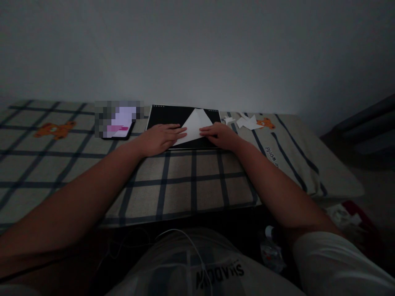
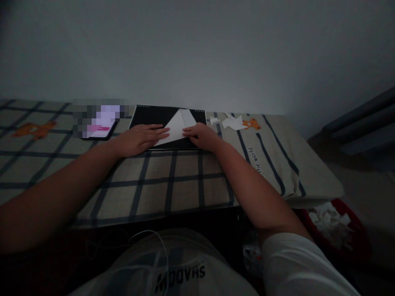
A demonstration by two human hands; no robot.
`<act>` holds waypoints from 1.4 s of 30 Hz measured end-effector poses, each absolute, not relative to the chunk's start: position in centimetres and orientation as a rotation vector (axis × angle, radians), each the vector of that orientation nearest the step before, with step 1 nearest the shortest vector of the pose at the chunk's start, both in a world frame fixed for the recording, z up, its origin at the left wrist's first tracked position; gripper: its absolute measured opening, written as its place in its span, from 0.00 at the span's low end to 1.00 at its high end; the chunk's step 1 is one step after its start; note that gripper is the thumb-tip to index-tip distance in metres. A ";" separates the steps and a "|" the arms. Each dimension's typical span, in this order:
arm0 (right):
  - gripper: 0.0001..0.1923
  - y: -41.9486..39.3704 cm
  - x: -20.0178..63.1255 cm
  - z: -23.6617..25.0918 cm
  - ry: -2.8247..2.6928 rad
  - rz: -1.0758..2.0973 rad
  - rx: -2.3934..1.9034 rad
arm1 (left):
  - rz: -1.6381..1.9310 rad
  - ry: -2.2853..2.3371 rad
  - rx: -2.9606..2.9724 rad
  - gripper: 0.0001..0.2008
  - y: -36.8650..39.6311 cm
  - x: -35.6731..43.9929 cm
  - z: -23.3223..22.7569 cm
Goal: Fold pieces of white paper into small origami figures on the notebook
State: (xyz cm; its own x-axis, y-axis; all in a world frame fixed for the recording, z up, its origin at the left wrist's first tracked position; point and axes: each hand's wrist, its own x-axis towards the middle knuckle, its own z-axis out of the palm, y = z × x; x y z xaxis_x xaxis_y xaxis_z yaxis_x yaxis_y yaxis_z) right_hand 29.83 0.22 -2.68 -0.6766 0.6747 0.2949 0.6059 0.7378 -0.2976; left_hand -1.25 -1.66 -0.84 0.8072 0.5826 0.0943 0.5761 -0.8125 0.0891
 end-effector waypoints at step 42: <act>0.23 0.5 29.8 -2.6 -2.579 0.172 -1.076 | 0.419 0.901 2.721 0.25 -0.3 -2.0 -2.4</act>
State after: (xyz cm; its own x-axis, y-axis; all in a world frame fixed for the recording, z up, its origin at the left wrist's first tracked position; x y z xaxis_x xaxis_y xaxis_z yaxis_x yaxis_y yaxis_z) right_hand 29.82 0.46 -2.60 -0.6551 0.7084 0.2626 0.6671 0.7056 -0.2390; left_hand -1.99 -0.27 -2.42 0.7683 0.6106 0.1922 0.5404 -0.7796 0.3165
